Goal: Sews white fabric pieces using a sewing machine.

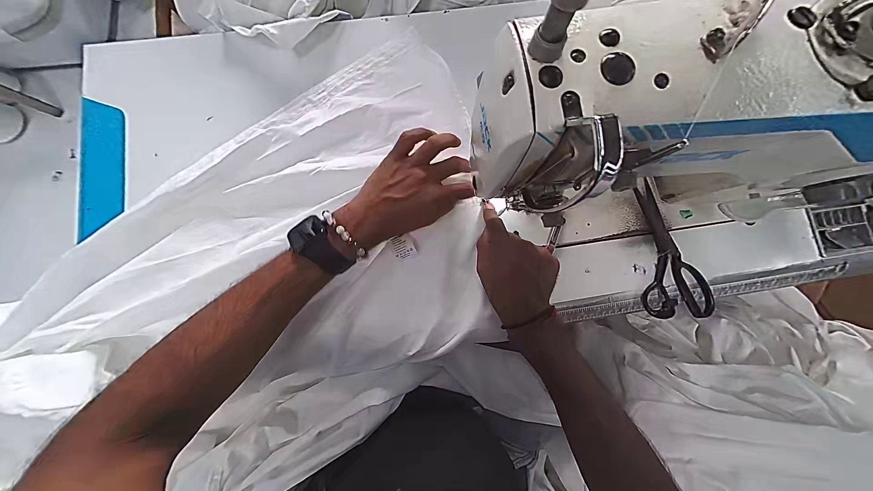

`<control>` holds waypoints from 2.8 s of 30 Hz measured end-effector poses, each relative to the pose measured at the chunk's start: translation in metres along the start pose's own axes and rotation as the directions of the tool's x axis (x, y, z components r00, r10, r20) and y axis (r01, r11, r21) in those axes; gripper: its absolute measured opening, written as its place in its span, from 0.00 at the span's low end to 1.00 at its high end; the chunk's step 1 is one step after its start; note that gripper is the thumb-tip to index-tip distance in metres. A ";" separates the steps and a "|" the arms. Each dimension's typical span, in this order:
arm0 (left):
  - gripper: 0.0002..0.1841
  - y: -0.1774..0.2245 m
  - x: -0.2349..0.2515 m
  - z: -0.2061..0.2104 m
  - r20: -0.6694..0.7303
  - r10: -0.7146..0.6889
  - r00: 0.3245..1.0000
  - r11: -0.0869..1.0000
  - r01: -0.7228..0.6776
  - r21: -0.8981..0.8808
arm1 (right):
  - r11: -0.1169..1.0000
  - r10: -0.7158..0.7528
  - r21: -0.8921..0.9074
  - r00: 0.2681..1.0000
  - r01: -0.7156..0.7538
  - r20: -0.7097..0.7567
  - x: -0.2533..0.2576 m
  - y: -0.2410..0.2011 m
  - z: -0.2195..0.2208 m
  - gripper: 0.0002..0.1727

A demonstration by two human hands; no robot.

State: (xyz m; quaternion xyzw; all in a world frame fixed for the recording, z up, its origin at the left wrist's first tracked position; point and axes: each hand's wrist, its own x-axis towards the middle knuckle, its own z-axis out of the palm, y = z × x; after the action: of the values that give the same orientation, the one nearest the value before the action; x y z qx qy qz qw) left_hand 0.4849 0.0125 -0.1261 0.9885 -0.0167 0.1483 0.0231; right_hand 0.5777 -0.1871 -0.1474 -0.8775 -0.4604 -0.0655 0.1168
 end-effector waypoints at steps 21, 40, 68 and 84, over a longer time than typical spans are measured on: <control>0.20 0.108 -0.058 -0.015 -0.022 -0.594 0.804 0.803 0.590 -0.085 | 0.998 0.051 0.027 0.995 -0.049 -0.086 -0.017 -0.005 0.005 0.22; 0.13 0.038 -0.036 -0.039 -0.016 -0.415 0.910 0.862 0.388 -0.327 | 0.946 0.054 0.324 0.989 -0.005 -0.141 -0.035 0.057 -0.027 0.14; 0.31 0.061 -0.030 0.027 -0.007 -0.185 0.983 0.971 0.182 -0.153 | 0.963 0.141 0.249 0.978 -0.100 -0.153 -0.026 0.020 0.003 0.15; 0.20 0.066 -0.032 0.027 -0.056 -0.203 0.978 0.974 0.196 -0.118 | 0.361 0.386 0.851 0.892 -0.382 0.236 -0.120 -0.034 -0.048 0.18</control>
State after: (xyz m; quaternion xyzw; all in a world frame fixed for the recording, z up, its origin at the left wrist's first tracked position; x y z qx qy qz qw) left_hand 0.4596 -0.0537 -0.1589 0.9768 0.0751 0.1774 0.0938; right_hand 0.4816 -0.2763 -0.1233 -0.7706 -0.2091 0.2085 0.5648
